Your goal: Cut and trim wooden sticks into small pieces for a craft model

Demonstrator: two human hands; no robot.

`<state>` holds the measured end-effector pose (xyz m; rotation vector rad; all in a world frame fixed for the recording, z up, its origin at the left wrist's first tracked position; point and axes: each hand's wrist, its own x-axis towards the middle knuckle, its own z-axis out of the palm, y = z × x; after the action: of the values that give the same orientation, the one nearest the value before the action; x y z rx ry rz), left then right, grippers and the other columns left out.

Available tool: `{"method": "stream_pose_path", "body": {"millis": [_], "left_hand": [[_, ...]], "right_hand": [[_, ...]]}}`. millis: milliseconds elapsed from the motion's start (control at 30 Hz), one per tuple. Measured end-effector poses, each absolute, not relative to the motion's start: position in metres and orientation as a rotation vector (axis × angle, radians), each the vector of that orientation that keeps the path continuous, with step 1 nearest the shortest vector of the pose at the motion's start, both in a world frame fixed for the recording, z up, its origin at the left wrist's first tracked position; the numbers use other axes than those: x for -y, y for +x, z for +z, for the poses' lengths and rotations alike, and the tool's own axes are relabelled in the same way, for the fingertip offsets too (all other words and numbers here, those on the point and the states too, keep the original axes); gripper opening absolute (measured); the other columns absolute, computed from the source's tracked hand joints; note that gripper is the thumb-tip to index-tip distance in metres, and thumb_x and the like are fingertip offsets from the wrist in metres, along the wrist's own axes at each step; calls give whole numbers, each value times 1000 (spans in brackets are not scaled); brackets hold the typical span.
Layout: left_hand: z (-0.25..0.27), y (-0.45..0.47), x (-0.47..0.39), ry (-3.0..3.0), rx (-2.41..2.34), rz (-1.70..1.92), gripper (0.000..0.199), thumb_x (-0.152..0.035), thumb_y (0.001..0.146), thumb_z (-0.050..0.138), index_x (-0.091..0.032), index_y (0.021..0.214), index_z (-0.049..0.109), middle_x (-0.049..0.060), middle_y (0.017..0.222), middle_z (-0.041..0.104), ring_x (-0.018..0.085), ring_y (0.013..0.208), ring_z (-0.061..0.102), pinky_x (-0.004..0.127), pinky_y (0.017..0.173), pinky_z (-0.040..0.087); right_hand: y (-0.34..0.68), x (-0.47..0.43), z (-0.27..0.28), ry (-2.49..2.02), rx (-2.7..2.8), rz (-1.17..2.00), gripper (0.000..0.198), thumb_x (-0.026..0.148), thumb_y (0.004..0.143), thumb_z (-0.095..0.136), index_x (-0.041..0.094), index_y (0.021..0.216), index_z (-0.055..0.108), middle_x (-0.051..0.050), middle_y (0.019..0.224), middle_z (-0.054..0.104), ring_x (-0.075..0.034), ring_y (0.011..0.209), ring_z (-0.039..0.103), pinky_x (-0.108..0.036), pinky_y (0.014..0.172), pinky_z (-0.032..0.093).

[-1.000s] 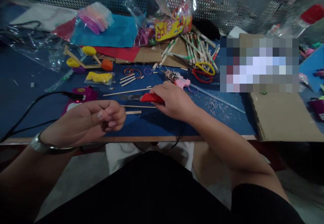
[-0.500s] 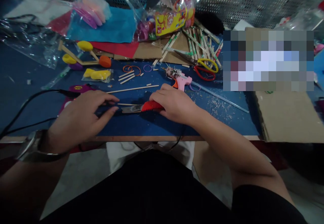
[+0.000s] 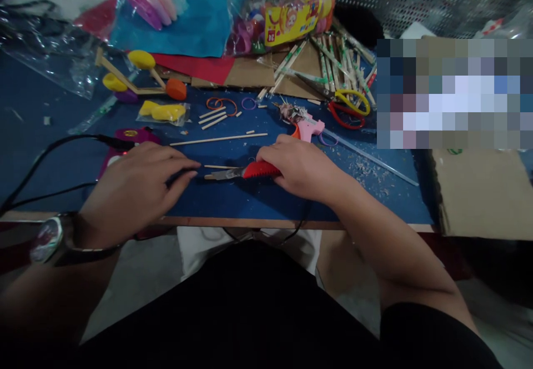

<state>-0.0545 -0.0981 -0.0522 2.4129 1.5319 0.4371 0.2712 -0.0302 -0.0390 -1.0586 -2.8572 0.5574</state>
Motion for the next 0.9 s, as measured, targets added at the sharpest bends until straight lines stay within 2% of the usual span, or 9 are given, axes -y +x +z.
{"method": "stream_pose_path", "body": {"millis": [400,767,900], "left_hand": [[-54,-51,100,2425,-1469,434,39,-41,110,52,-22,123,83,13,117,78,35,110,67,52,100,53],[-56,-48,102,2417,-1475,482,32,-39,108,56,-28,111,86,9,108,79,31,105,68,50,99,54],[-57,-49,102,2413,-1470,491,31,-38,107,57,-28,111,86,9,107,79,31,104,69,50,99,54]], "right_hand": [[275,30,-38,-1039,2844,570,31,9,86,68,24,113,73,-6,100,73,-27,102,65,-35,80,44],[275,27,-33,-1003,2864,649,31,10,85,65,25,111,72,-6,99,74,-28,102,64,-37,83,45],[274,28,-33,-1024,2852,659,26,15,87,67,24,111,72,-6,99,73,-27,99,64,-36,84,45]]}}
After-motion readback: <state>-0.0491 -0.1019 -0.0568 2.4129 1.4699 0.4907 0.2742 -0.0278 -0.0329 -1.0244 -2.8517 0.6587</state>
